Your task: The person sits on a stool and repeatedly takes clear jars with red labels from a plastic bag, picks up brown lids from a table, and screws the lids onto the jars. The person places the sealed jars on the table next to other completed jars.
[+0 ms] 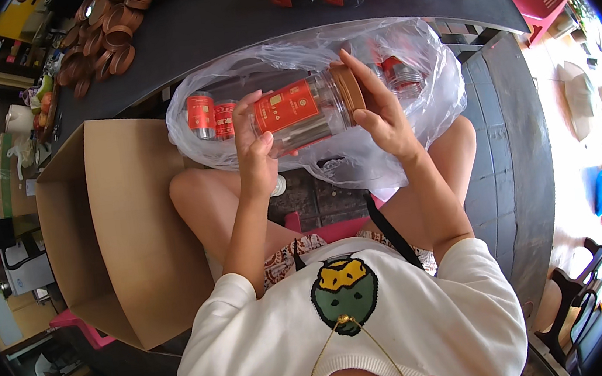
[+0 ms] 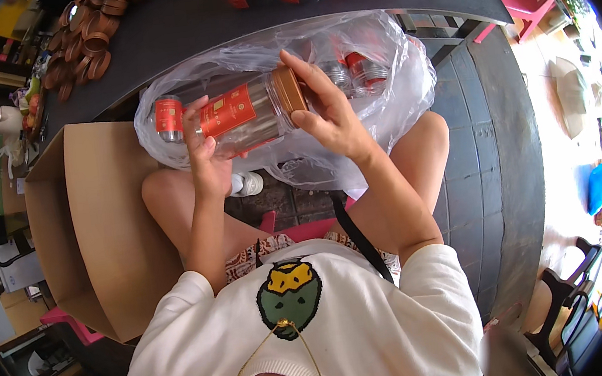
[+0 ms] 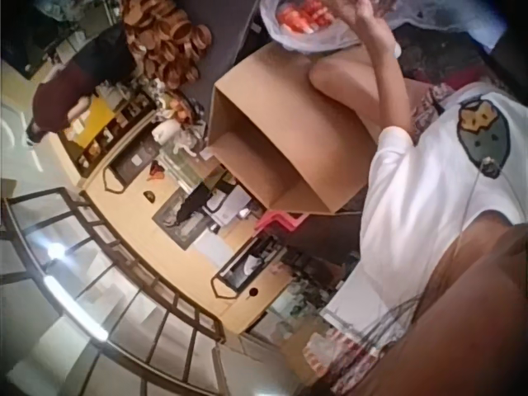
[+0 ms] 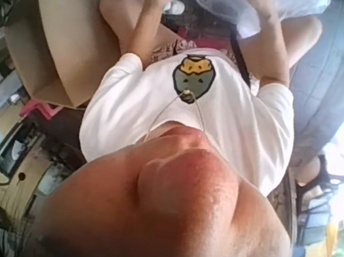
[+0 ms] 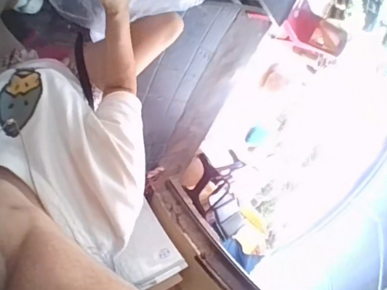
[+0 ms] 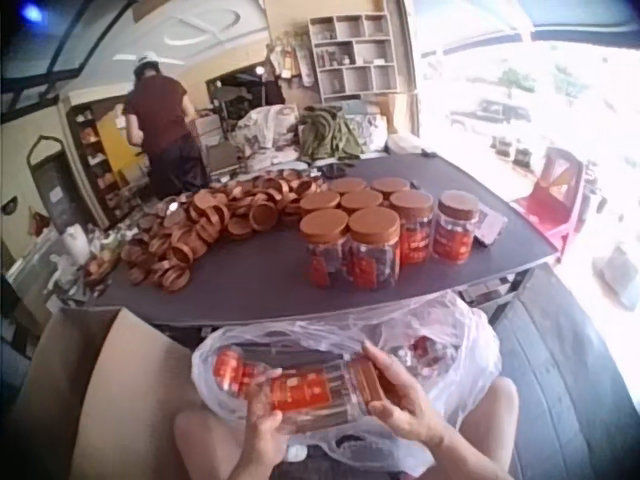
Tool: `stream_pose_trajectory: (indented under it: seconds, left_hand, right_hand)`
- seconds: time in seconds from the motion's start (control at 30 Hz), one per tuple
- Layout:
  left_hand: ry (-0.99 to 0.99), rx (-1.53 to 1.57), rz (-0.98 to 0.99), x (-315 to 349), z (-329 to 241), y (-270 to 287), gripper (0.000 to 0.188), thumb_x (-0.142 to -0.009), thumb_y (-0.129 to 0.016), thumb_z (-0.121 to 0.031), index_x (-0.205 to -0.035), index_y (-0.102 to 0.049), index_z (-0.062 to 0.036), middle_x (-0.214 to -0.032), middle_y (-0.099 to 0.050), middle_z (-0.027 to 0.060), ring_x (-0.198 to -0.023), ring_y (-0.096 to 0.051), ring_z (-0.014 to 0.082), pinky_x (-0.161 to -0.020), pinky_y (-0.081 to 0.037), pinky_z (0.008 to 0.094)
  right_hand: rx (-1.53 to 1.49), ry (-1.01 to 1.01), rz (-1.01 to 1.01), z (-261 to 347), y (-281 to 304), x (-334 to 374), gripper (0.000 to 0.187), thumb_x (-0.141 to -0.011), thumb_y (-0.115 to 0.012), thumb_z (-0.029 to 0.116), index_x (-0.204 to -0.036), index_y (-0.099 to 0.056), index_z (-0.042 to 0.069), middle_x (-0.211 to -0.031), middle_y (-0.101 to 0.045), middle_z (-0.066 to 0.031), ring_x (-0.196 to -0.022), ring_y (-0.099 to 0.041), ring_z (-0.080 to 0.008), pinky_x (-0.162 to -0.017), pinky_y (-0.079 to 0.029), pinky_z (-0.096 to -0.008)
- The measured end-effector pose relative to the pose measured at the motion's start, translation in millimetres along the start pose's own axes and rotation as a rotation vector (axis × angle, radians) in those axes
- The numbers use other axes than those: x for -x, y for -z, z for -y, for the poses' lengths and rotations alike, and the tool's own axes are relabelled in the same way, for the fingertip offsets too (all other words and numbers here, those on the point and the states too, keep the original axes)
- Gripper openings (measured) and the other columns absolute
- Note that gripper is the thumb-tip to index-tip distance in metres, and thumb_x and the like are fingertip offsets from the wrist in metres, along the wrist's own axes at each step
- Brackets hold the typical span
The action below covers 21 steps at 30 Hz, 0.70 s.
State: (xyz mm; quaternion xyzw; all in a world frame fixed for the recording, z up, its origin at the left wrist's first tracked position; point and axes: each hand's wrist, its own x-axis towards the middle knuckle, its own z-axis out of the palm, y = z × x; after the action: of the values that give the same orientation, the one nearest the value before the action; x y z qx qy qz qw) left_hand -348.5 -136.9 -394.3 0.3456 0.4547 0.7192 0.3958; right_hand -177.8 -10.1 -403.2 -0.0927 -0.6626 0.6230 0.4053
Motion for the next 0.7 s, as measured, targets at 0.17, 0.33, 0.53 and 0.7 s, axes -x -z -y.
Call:
stream_pose_trajectory:
  seconds: [0.17,0.33,0.53,0.7]
  left_hand:
    - [0.104,0.271,0.043,11.9,3.3,-12.9,0.057,-0.081,-0.052,-0.023,-0.133,-0.030,-0.0168,-0.121,-0.049,0.0083,-0.095,-0.059,0.0195,-0.054,-0.049,0.0285]
    - [0.240,0.281,0.077,15.7,2.4,-20.1,0.056,-0.086,-0.061,-0.026,-0.130,-0.026,-0.0215,-0.119,-0.048,0.0073,-0.088,-0.056,0.0154,-0.051,-0.044,0.0249]
    - [0.357,0.102,0.105,7.0,-14.5,-19.4,0.054,-0.088,-0.059,-0.025,-0.129,-0.025,-0.0189,-0.117,-0.047,0.0090,-0.089,-0.054,0.0135,-0.054,-0.042,0.0240]
    - [0.087,-0.193,0.089,9.4,-2.0,-21.2,0.057,-0.088,-0.061,-0.022,-0.129,-0.023,-0.0125,-0.116,-0.046,0.0115,-0.099,-0.054,0.0160,-0.082,-0.047,0.0295]
  right_hand:
    - [0.071,0.128,-0.158,-7.8,-14.5,7.1,0.068,-0.087,-0.052,0.044,-0.139,-0.040,0.001,-0.128,-0.043,-0.0178,-0.121,-0.042,-0.0290,-0.104,-0.029,-0.0368]
    - [0.127,0.210,-0.087,-9.0,-6.3,7.4,0.066,-0.087,-0.053,0.048,-0.133,-0.046,0.001,-0.127,-0.044,-0.0178,-0.119,-0.044,-0.0285,-0.102,-0.032,-0.0370]
    - [-0.013,0.137,-0.181,-15.8,-9.6,12.5,0.064,-0.087,-0.055,0.049,-0.128,-0.049,0.000,-0.127,-0.046,-0.0156,-0.117,-0.045,-0.0258,-0.102,-0.032,-0.0360]
    - [-0.036,0.070,-0.189,-15.3,-9.2,10.7,0.061,-0.088,-0.055,0.044,-0.130,-0.047,0.000,-0.127,-0.048,-0.0131,-0.118,-0.046,-0.0232,-0.102,-0.033,-0.0353]
